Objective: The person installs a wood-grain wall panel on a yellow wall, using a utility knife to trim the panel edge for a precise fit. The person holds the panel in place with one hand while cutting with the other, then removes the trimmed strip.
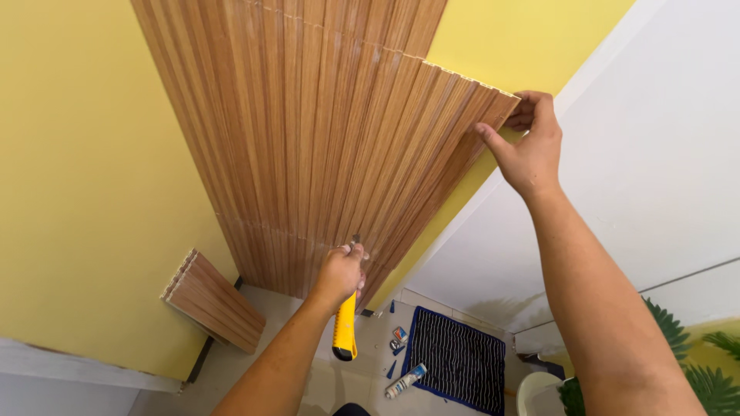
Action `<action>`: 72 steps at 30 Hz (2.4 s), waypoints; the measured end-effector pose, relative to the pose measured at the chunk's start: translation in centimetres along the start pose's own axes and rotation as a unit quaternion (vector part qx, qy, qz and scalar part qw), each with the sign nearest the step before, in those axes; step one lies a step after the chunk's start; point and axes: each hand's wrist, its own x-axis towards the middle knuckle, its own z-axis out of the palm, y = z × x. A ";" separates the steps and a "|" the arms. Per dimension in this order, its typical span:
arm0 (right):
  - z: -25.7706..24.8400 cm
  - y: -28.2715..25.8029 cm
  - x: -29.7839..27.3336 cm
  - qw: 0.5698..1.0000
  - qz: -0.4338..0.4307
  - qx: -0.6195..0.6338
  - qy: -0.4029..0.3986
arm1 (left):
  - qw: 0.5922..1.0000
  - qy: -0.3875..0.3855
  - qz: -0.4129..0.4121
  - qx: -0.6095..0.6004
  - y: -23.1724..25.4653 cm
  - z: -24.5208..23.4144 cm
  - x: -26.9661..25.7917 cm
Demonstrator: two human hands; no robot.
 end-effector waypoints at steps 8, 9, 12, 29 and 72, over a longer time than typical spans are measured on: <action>4.3 5.6 -2.0 0.897 0.199 0.380 0.109 | 0.999 0.025 -0.041 -0.018 -1.0 -1.1 -0.1; 4.6 5.8 -2.2 0.858 0.250 0.435 0.115 | 0.998 0.032 -0.047 -0.038 -1.5 -1.3 0.2; 4.3 5.4 -2.3 0.843 0.326 0.413 0.109 | 0.996 0.046 0.005 -0.076 -3.0 -2.9 1.1; 0.6 2.4 -0.2 0.962 0.271 -0.009 -0.027 | 0.995 0.044 0.004 -0.084 -2.3 -3.8 0.2; -0.4 3.5 1.3 0.944 0.246 -0.158 -0.152 | 0.805 -0.048 0.433 0.403 19.9 7.7 1.3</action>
